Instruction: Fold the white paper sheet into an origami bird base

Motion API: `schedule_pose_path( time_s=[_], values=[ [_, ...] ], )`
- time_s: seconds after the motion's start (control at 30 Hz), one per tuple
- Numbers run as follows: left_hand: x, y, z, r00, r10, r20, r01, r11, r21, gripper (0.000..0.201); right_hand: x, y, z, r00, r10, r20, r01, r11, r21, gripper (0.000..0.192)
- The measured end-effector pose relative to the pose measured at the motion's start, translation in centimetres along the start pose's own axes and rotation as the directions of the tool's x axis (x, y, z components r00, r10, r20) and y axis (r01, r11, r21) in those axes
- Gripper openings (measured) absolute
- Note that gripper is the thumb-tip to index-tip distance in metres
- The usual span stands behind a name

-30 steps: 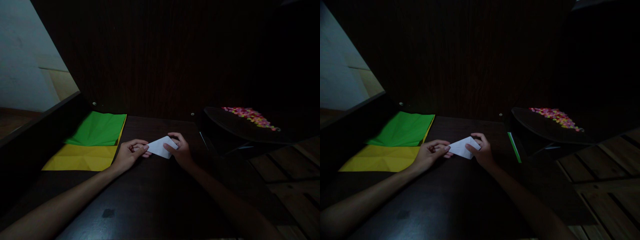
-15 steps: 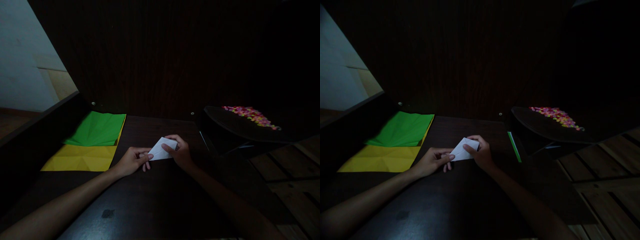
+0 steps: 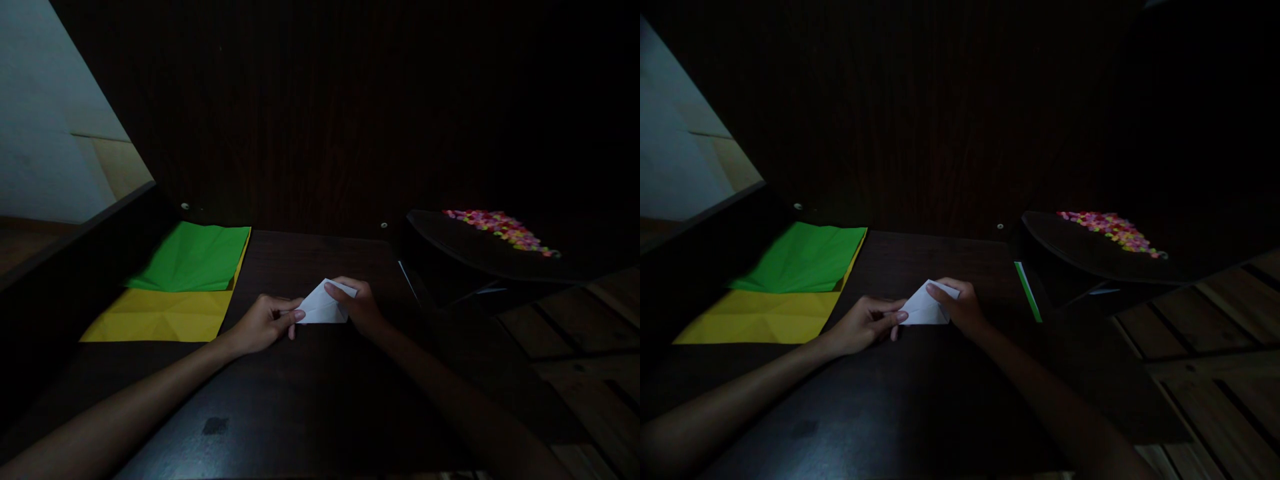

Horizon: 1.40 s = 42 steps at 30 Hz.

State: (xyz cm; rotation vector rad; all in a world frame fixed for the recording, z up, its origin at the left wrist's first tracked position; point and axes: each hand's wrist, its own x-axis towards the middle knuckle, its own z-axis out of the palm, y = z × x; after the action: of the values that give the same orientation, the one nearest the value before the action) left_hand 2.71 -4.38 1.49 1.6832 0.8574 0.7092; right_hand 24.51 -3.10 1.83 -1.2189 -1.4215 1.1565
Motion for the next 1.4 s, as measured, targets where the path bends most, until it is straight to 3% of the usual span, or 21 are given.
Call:
schedule_pose_path(
  time_s=[0.1,0.2,0.3,0.4,0.53,0.93,1.4],
  values=[
    [0.0,0.1,0.1,1.000,-0.016,0.020,0.016,1.000,-0.007,0.034,0.1,-0.2,0.0,1.000,0.003,-0.008,-0.003,1.000,-0.027,0.030],
    [0.0,0.0,0.2,0.994,-0.105,0.035,0.108,0.988,-0.109,0.035,0.2,0.2,0.0,1.000,-0.008,-0.025,0.008,1.000,-0.021,0.027],
    [0.3,0.0,0.3,0.988,-0.156,0.007,0.152,0.947,-0.285,0.033,0.3,0.8,0.2,0.999,0.011,-0.031,-0.007,0.991,0.135,0.028],
    [0.6,0.2,0.3,0.982,-0.184,-0.036,0.152,0.897,-0.415,0.032,0.2,0.9,0.5,0.995,0.065,0.082,-0.087,0.948,0.305,0.042],
    [0.7,0.4,0.3,0.973,-0.230,-0.035,0.184,0.852,-0.490,0.034,0.0,0.7,1.0,0.982,0.113,0.149,-0.151,0.949,0.275,0.038],
    [0.4,0.2,0.9,0.944,-0.267,0.192,0.328,0.806,-0.493,0.035,0.3,0.9,1.1,0.996,0.064,-0.058,-0.050,0.974,0.223,0.043],
    [0.3,-0.4,1.3,0.957,-0.218,0.192,0.287,0.807,-0.516,0.033,0.1,0.9,1.2,0.993,0.042,-0.107,-0.019,0.978,0.206,0.039]
  ],
)
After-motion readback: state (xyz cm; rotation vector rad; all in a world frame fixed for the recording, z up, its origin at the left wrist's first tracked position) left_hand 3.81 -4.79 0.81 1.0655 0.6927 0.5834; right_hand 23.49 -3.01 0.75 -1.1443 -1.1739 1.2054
